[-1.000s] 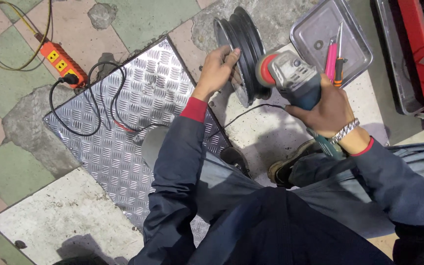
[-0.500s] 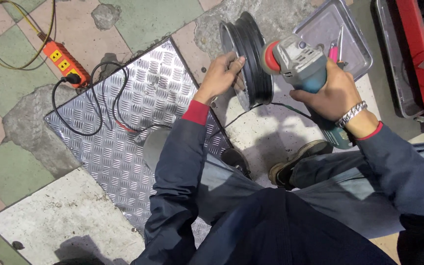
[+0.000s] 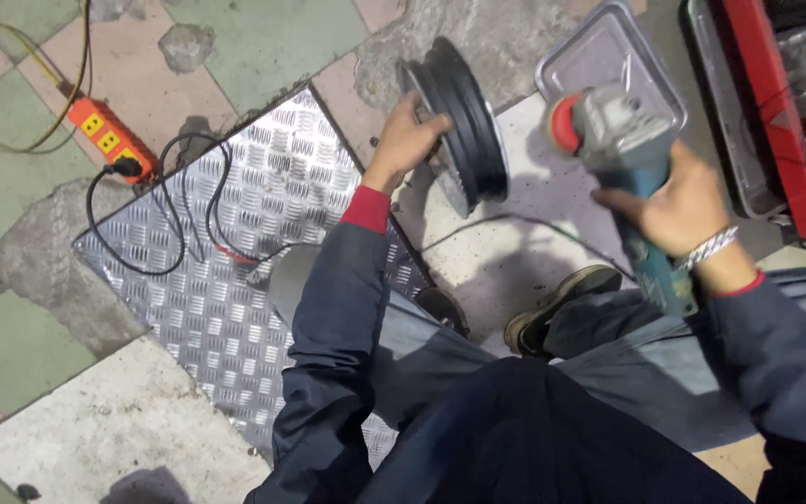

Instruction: Sanding the inner surface of a motorcycle wheel rim using a handheld angle grinder

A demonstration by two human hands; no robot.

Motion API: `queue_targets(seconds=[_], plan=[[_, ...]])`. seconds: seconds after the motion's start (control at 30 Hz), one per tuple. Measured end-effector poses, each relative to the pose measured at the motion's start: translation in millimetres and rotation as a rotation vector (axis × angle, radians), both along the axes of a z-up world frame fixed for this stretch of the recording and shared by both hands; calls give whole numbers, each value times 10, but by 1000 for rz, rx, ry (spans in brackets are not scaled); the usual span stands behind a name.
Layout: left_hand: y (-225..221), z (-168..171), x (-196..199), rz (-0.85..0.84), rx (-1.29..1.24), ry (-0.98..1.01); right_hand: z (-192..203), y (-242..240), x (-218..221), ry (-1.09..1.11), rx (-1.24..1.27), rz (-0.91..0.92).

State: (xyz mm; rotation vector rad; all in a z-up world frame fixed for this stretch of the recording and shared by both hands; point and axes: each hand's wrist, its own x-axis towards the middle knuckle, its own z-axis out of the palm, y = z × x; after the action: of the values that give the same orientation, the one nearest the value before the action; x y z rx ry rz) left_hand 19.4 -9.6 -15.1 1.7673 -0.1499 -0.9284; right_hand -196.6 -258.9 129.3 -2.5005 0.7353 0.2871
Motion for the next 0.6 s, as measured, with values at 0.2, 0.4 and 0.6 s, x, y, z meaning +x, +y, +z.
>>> queue_targets(seconds=[0.2, 0.4, 0.6], plan=[[-88, -47, -6, 157, -3, -171, -63, 278, -216, 63, 82, -78], [-10, -266, -43, 93, -59, -416, -164, 521, -213, 123, 138, -179], [84, -130, -54, -44, -82, -345, -374, 600, -299, 117, 141, 2]])
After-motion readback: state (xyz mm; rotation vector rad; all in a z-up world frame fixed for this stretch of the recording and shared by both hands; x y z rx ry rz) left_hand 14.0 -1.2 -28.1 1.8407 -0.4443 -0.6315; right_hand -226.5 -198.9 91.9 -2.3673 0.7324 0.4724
